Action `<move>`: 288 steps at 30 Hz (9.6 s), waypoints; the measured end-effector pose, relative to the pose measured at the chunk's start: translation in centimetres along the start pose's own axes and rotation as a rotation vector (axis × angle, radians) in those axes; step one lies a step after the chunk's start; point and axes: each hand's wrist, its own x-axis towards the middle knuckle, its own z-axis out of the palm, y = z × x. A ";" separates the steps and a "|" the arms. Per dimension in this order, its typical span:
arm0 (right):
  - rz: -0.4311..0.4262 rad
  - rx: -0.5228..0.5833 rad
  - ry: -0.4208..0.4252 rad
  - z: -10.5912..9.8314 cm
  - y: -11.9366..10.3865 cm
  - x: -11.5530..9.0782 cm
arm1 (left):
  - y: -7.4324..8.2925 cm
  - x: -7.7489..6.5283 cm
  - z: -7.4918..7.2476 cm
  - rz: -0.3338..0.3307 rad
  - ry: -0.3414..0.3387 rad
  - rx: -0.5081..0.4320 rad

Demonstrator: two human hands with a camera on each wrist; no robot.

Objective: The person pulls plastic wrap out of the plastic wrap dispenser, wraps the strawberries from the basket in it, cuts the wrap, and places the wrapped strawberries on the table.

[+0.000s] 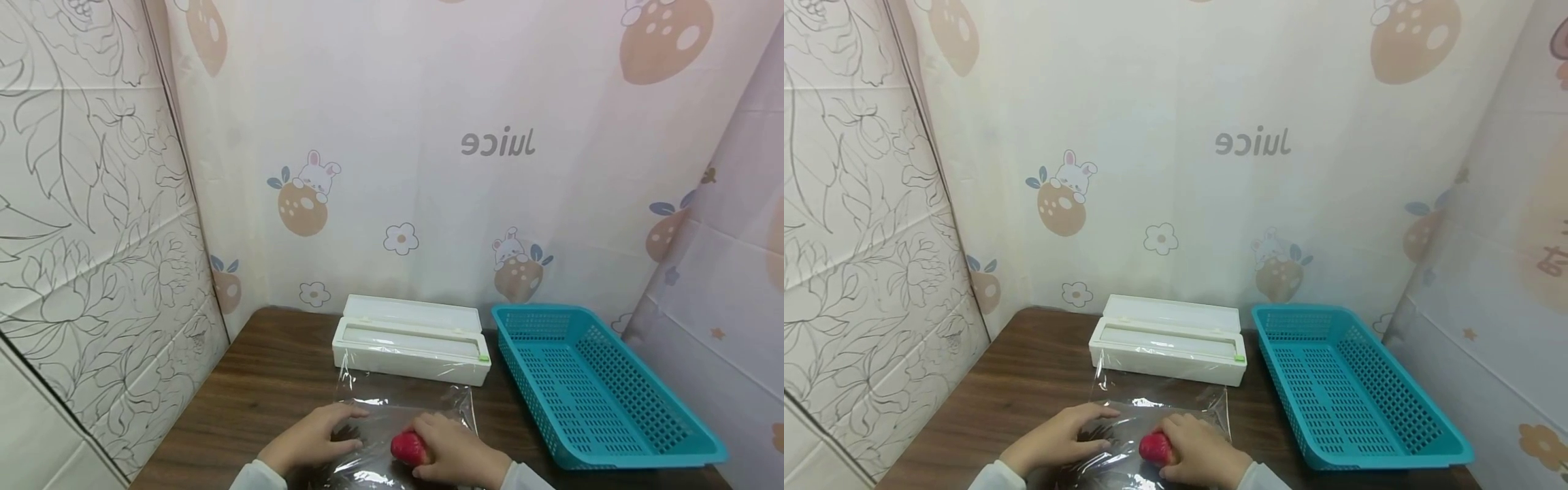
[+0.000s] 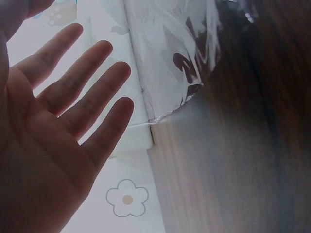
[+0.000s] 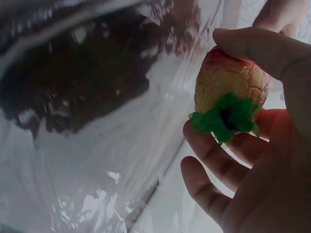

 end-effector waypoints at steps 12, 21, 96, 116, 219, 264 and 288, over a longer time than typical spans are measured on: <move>0.006 0.014 -0.025 1.3 -0.8 0.0 | -0.1 0.0 0.2 0.011 0.015 0.014; 0.011 0.008 -0.060 1.9 -0.5 0.2 | -0.2 0.0 0.4 0.024 0.012 0.014; -0.123 0.097 -0.146 2.1 4.5 -4.5 | 1.1 -0.7 2.5 0.006 -0.203 -0.102; -0.074 0.431 -0.221 0.9 3.7 -4.9 | 0.8 -0.8 2.1 0.066 -0.175 -0.201; 0.145 0.286 0.014 2.8 3.8 -3.5 | 2.5 3.1 3.8 0.271 0.110 0.093; -0.051 0.080 0.226 1.9 1.9 -2.0 | 2.5 4.6 3.9 0.096 0.031 0.089; 0.145 0.157 0.132 2.6 1.8 -0.4 | 1.8 4.9 4.0 -0.019 -0.031 0.001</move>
